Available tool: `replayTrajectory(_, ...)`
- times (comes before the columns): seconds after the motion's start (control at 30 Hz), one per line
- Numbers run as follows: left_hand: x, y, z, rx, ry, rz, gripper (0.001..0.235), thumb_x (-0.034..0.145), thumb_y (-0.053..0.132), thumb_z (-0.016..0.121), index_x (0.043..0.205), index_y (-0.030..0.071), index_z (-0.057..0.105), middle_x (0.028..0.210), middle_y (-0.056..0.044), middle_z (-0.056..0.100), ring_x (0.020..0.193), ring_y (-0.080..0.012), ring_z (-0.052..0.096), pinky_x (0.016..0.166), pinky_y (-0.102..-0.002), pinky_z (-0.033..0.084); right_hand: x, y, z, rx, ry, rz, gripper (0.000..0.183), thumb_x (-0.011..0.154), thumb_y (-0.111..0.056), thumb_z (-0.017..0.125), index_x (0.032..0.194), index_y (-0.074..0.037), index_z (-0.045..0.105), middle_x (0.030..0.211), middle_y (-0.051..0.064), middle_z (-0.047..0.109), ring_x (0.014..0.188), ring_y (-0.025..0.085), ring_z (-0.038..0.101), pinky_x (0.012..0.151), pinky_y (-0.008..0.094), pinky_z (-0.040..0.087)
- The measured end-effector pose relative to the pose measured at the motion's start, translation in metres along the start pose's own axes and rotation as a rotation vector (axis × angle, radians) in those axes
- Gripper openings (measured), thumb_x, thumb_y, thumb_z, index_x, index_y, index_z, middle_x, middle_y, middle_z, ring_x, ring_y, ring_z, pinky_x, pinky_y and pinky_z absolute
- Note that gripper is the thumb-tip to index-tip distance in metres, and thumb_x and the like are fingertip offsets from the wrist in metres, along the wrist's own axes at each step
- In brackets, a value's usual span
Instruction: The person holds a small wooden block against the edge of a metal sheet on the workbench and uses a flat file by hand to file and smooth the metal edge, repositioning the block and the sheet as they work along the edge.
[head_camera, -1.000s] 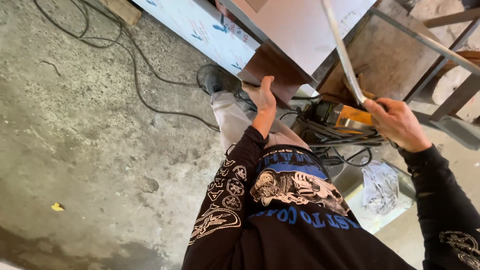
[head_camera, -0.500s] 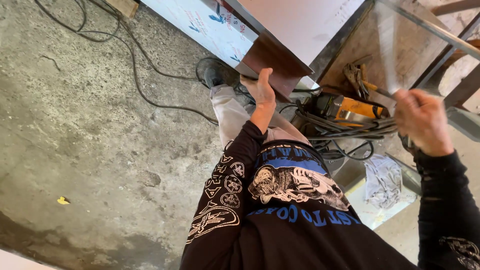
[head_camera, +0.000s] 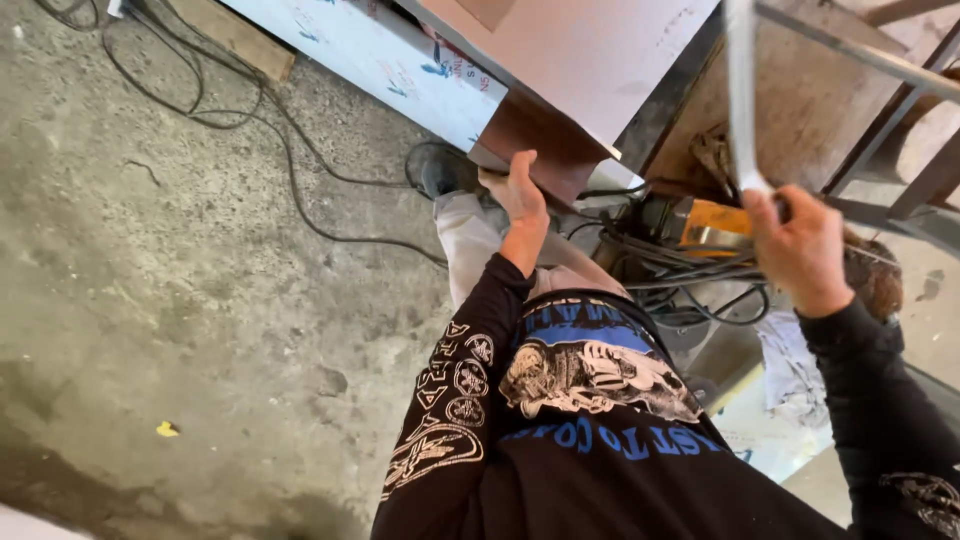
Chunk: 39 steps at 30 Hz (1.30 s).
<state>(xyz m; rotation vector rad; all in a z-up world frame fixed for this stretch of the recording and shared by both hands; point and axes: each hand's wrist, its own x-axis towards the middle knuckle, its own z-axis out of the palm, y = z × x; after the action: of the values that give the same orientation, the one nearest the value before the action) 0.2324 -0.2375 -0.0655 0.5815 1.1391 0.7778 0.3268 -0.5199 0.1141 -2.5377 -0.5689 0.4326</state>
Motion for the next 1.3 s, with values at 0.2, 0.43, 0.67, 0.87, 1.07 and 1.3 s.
replayTrajectory(0.2, 0.011, -0.023, -0.014, 0.071, 0.048, 0.025, 0.089, 0.073, 0.014, 0.077, 0.147, -0.005, 0.03, 0.129, -0.016, 0.05, 0.109, -0.0272, 0.05, 0.096, -0.037, 0.043, -0.021, 0.011, 0.06, 0.179, 0.016, -0.213, 0.039, 0.113, -0.035, 0.059, 0.112, 0.003, 0.069, 0.089, 0.016, 0.068, 0.08, 0.017, 0.063, 0.068, 0.037, 0.051)
replayTrajectory(0.43, 0.021, -0.003, -0.012, 0.022, 0.061, -0.068, 0.087, 0.072, 0.011, 0.076, 0.145, -0.005, 0.031, 0.125, -0.015, 0.051, 0.106, -0.0266, 0.05, 0.093, -0.039, 0.047, 0.022, -0.029, 0.005, 0.002, -0.249, 0.039, 0.041, 0.105, -0.039, 0.067, 0.092, 0.0, 0.069, 0.067, 0.013, 0.061, 0.056, 0.02, 0.058, 0.052, 0.039, 0.046)
replayTrajectory(0.67, 0.026, -0.002, -0.009, 0.014, 0.054, -0.023, 0.081, 0.075, 0.009, 0.074, 0.144, -0.005, 0.034, 0.128, -0.015, 0.052, 0.109, -0.0256, 0.051, 0.095, -0.035, 0.045, 0.031, 0.006, 0.062, 0.217, -0.032, 0.079, 0.045, 0.115, -0.037, 0.06, 0.088, 0.0, 0.058, 0.069, 0.007, 0.056, 0.059, 0.015, 0.054, 0.051, 0.035, 0.041)
replayTrajectory(0.87, 0.038, -0.019, -0.02, 0.086, 0.1, 0.034, 0.081, 0.073, 0.014, 0.078, 0.139, -0.006, 0.037, 0.127, -0.017, 0.055, 0.109, -0.0263, 0.053, 0.097, -0.037, 0.047, 0.023, -0.038, 0.057, -0.024, -0.431, 0.04, 0.047, 0.103, -0.042, 0.066, 0.08, -0.001, 0.06, 0.061, 0.011, 0.056, 0.056, 0.019, 0.052, 0.049, 0.037, 0.04)
replayTrajectory(1.07, 0.052, -0.015, 0.001, 0.085, 0.09, 0.062, 0.081, 0.073, 0.016, 0.08, 0.137, -0.01, 0.037, 0.124, -0.019, 0.055, 0.107, -0.0285, 0.052, 0.097, -0.038, 0.046, 0.059, -0.067, 0.023, 0.163, -0.35, 0.325, 0.051, 0.11, -0.041, 0.059, 0.08, 0.0, 0.056, 0.059, 0.005, 0.051, 0.049, 0.013, 0.046, 0.044, 0.033, 0.036)
replayTrajectory(1.3, 0.05, 0.011, 0.012, -0.035, 0.082, 0.009, 0.08, 0.07, 0.017, 0.081, 0.134, -0.005, 0.036, 0.118, -0.016, 0.055, 0.103, -0.0254, 0.054, 0.093, -0.036, 0.048, 0.063, -0.086, 0.035, 0.208, -0.468, 0.38, 0.047, 0.108, -0.038, 0.056, 0.078, -0.002, 0.053, 0.056, 0.002, 0.049, 0.042, 0.012, 0.044, 0.039, 0.031, 0.034)
